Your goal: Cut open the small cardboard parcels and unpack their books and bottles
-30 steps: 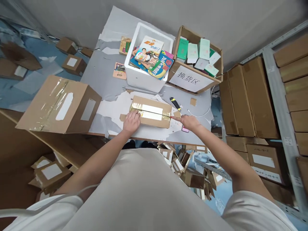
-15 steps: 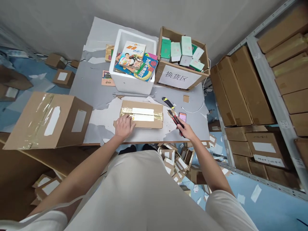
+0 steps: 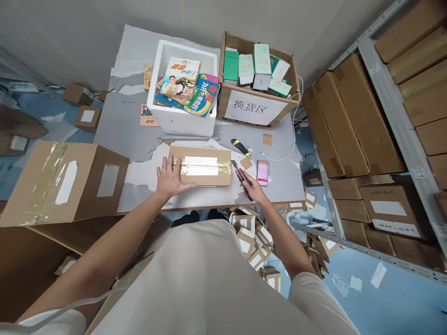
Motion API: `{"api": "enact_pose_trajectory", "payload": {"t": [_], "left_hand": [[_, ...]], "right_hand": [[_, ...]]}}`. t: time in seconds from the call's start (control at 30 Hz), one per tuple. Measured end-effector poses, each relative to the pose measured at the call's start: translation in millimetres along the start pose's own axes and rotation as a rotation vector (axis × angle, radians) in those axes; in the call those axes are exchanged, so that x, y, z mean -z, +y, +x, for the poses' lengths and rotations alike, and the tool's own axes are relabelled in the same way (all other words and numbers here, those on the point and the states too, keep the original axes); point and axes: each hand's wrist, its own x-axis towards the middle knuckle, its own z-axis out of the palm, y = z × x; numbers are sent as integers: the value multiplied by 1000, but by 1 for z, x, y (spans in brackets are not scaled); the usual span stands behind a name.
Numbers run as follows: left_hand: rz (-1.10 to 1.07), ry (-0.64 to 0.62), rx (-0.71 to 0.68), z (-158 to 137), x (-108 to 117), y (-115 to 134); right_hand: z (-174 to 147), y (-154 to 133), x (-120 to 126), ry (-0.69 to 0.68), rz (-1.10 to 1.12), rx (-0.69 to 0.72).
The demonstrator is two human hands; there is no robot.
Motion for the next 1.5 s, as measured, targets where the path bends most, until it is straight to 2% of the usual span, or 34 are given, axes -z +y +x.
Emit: {"api": "enact_pose_trajectory", "payload": {"t": [0.13,0.23,0.33,0.47,0.63,0.9,1.13,1.23,1.33,1.5], "left_hand": [[-41,56,-45,0,-9,-5],[-61,85,-21,-2,-13,-7],[-54,35,10,-2,-13,-7],[-18,-37,-6,0,-11,-5],[20,-39,61,1,-9,-2],[37,-36,48,2,-12,-4],[98,-107,13,4,-8,0],[122,-107,26,4,-7,2],[132,-134,4,4,-7,3],[138,-133,15,6,-6,5]], "right_hand": [[7,-9,1,-47,-59,-19],[12,-19,14,-111,-187,-22],[16,-28,34,-237,-308,8],[22,-34,50,-378,-330,-4],[15,-23,51,-338,-260,-1],[9,-15,39,-316,-198,8],[0,-4,36,-312,-204,26],[-9,2,35,-295,-189,58],[-21,7,34,-300,-157,27],[-29,14,24,-195,-147,82]]}}
